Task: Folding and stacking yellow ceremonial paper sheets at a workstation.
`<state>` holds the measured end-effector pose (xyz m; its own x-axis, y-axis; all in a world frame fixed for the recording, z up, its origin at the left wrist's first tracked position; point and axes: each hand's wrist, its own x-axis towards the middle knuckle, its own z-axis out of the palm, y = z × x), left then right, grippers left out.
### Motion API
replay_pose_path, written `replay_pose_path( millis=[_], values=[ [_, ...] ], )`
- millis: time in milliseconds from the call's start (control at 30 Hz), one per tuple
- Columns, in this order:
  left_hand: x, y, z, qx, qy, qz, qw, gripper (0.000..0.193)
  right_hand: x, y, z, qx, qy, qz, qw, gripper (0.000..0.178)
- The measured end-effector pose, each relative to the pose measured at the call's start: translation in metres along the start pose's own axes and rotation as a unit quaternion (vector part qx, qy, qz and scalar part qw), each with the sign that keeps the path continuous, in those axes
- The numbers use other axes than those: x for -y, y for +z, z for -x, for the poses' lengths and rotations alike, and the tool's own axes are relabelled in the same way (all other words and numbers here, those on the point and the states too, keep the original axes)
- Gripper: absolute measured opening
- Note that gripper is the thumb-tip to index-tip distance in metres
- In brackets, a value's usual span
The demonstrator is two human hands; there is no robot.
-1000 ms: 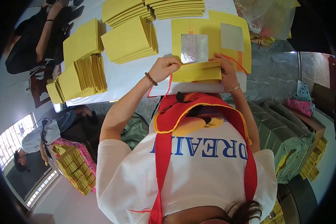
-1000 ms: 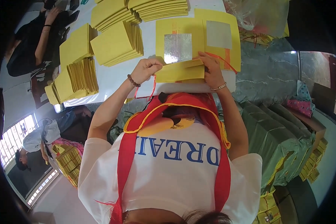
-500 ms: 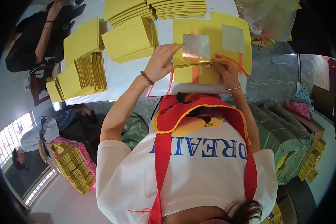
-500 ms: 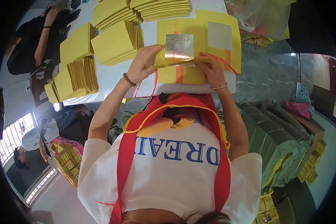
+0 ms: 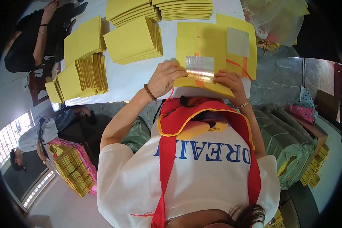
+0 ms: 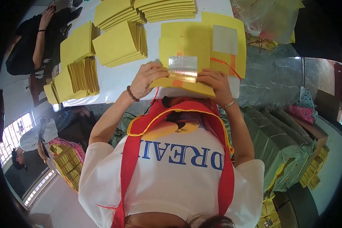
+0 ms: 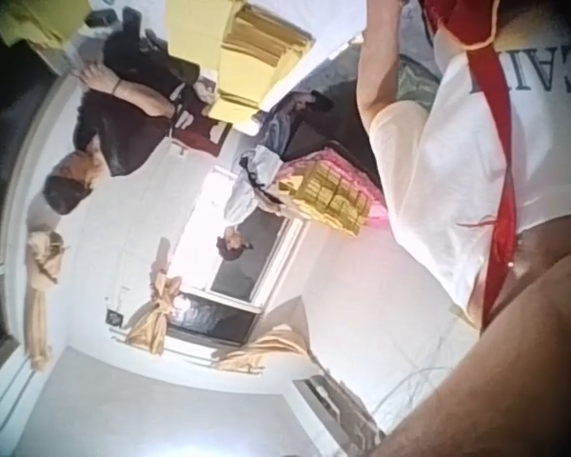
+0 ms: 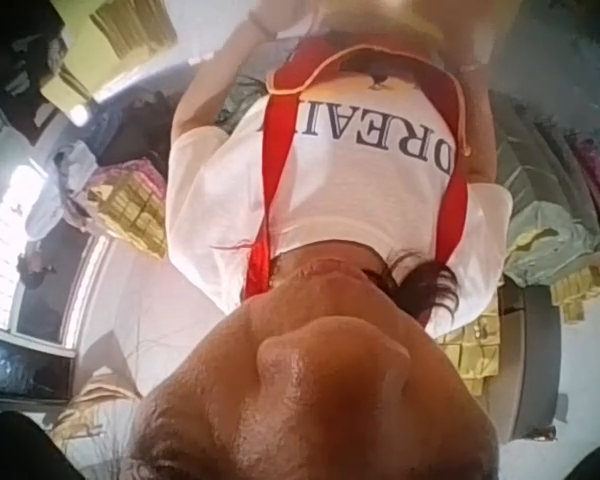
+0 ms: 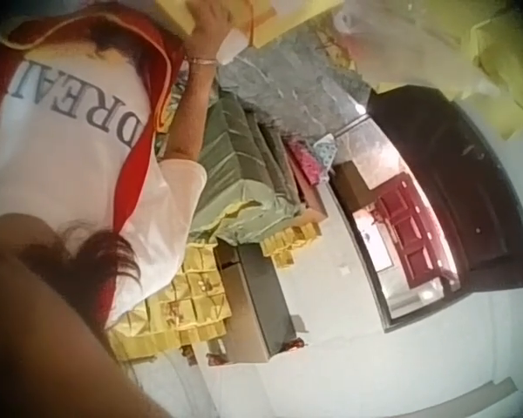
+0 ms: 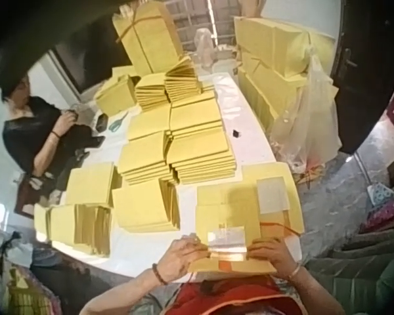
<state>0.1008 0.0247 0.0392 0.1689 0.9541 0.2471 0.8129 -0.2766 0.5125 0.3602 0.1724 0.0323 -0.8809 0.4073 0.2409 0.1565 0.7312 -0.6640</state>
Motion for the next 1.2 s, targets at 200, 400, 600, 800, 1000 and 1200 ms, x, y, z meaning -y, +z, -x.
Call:
replay_pose_path(
  millis=[200,400,600,800,1000,1200],
  values=[
    [-0.008,0.015,0.002,-0.005,-0.172,0.117,0.978,0.017,-0.013,0.018,-0.002,-0.022,0.133,-0.035,0.990,0.032],
    [-0.004,0.023,-0.021,-0.049,-0.424,0.282,0.859,0.025,0.005,0.031,-0.032,-0.219,0.261,-0.202,0.918,0.042],
    [0.020,0.044,-0.017,-0.091,-0.411,0.305,0.854,0.028,0.002,0.030,-0.036,-0.171,0.224,0.001,0.959,0.040],
    [0.006,0.034,-0.026,-0.063,-0.430,0.159,0.887,0.031,0.002,0.030,-0.036,-0.150,0.266,-0.036,0.952,0.032],
    [0.033,0.050,-0.025,-0.071,-0.438,0.227,0.867,0.034,-0.008,0.036,-0.041,-0.162,0.282,-0.041,0.945,0.035],
    [0.034,0.052,-0.024,-0.117,-0.454,0.340,0.815,0.024,-0.011,0.040,-0.042,-0.181,0.284,-0.056,0.940,0.034]
  ],
)
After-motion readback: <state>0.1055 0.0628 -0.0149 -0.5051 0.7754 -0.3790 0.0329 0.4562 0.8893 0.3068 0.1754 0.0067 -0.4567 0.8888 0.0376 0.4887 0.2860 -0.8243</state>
